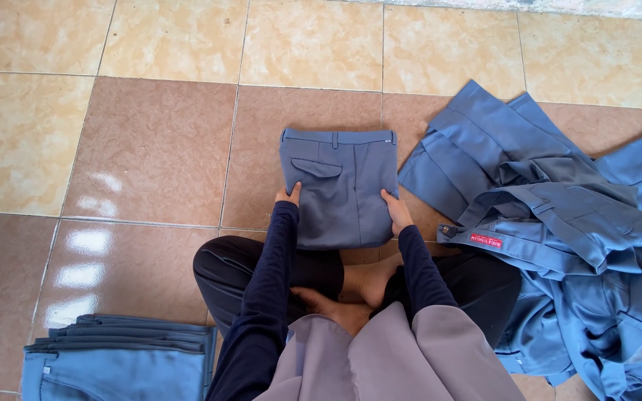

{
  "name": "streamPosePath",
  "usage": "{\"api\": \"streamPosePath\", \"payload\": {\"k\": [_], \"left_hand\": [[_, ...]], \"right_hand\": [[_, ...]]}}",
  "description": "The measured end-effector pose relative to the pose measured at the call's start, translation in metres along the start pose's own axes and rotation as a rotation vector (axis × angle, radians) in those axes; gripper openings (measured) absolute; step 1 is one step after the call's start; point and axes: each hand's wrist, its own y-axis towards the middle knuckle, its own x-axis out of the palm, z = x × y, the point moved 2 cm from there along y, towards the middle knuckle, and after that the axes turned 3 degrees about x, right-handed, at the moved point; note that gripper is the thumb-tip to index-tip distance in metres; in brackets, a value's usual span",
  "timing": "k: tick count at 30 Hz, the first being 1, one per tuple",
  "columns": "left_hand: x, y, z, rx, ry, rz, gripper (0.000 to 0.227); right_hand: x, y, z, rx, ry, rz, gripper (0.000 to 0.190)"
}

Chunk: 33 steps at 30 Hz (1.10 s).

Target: A person sits on the floor and carefully folds a pair of blue trousers into a neat rectangle.

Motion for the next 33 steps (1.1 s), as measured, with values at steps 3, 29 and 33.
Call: {"api": "streamPosePath", "payload": {"k": [3,29,33], "left_hand": [[-0.004,-0.009,0.014,0.054,-0.113,0.007,0.068],[-0.334,-0.265,0.041,0.283,-0.79,0.736,0.042],[-0.389,-0.33,0.021,0.309,-0.822,0.876,0.039]], "right_hand": [[0.003,-0.044,-0.032,-0.087,-0.014,0.005,0.089],[0.217,-0.224,-0.055,-0.505,-0.223,-0.477,0.075],[0.272,-0.289,-0.045,-0.568,-0.31,-0.65,0.074]]}}
